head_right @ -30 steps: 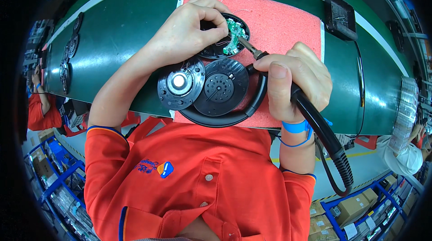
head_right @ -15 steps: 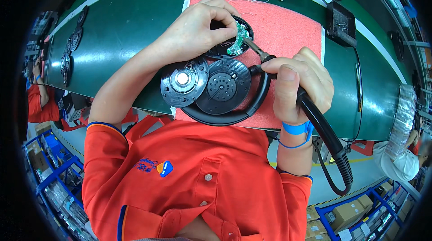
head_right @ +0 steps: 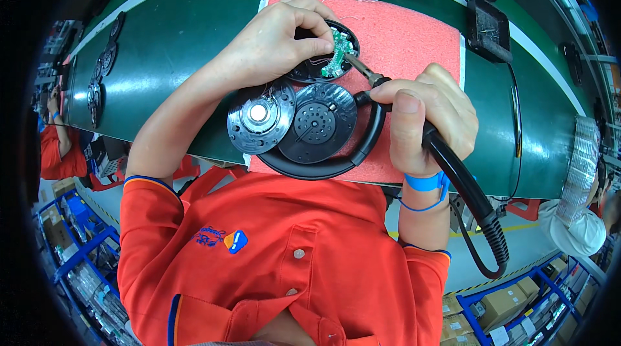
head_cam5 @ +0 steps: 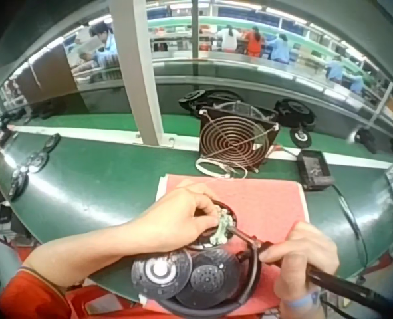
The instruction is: Soldering components onto a circular speaker or headphone PCB.
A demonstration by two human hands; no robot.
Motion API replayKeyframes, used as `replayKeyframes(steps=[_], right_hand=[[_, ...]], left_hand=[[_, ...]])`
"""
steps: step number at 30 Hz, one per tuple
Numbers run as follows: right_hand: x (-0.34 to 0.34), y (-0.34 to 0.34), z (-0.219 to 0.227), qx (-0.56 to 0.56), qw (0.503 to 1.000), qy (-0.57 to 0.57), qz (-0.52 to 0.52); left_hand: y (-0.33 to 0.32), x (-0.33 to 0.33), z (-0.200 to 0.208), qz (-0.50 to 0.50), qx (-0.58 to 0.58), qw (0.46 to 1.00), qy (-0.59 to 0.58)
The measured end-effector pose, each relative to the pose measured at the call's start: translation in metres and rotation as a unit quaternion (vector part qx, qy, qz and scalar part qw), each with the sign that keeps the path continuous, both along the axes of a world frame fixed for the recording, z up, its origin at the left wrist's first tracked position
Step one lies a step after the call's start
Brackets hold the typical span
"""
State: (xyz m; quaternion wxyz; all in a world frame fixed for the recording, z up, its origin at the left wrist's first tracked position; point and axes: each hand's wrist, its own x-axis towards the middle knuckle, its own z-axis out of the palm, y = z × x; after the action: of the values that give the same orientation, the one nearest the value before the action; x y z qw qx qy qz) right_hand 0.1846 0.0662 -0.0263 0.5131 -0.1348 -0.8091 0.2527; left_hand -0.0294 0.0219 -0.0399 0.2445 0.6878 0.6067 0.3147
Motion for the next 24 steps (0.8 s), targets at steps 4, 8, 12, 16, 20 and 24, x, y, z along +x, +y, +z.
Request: replayKeyframes(steps=[4,8,12,16,20,24], right_hand=[[0.000,0.001,0.000,0.006,1.000,-0.001,0.002],[-0.001,0.001,0.000,0.003,1.000,-0.001,0.007],[-0.001,0.000,0.000,0.006,1.000,-0.008,0.011],[-0.002,0.000,0.002,0.009,1.000,-0.016,0.013],[-0.001,0.000,0.001,0.006,1.000,-0.015,0.011],[0.000,0.000,0.001,0.009,1.000,-0.012,0.004]], left_hand=[[-0.002,0.001,-0.001,0.021,0.055,0.998,-0.015],[-0.002,0.000,0.000,0.015,0.050,0.999,-0.009],[0.000,0.001,0.002,0.007,0.055,0.998,0.000],[0.002,0.000,0.009,-0.029,0.079,0.994,0.069],[0.001,0.002,0.015,-0.040,0.057,0.991,0.115],[-0.004,0.004,0.012,-0.007,0.034,0.995,0.096]])
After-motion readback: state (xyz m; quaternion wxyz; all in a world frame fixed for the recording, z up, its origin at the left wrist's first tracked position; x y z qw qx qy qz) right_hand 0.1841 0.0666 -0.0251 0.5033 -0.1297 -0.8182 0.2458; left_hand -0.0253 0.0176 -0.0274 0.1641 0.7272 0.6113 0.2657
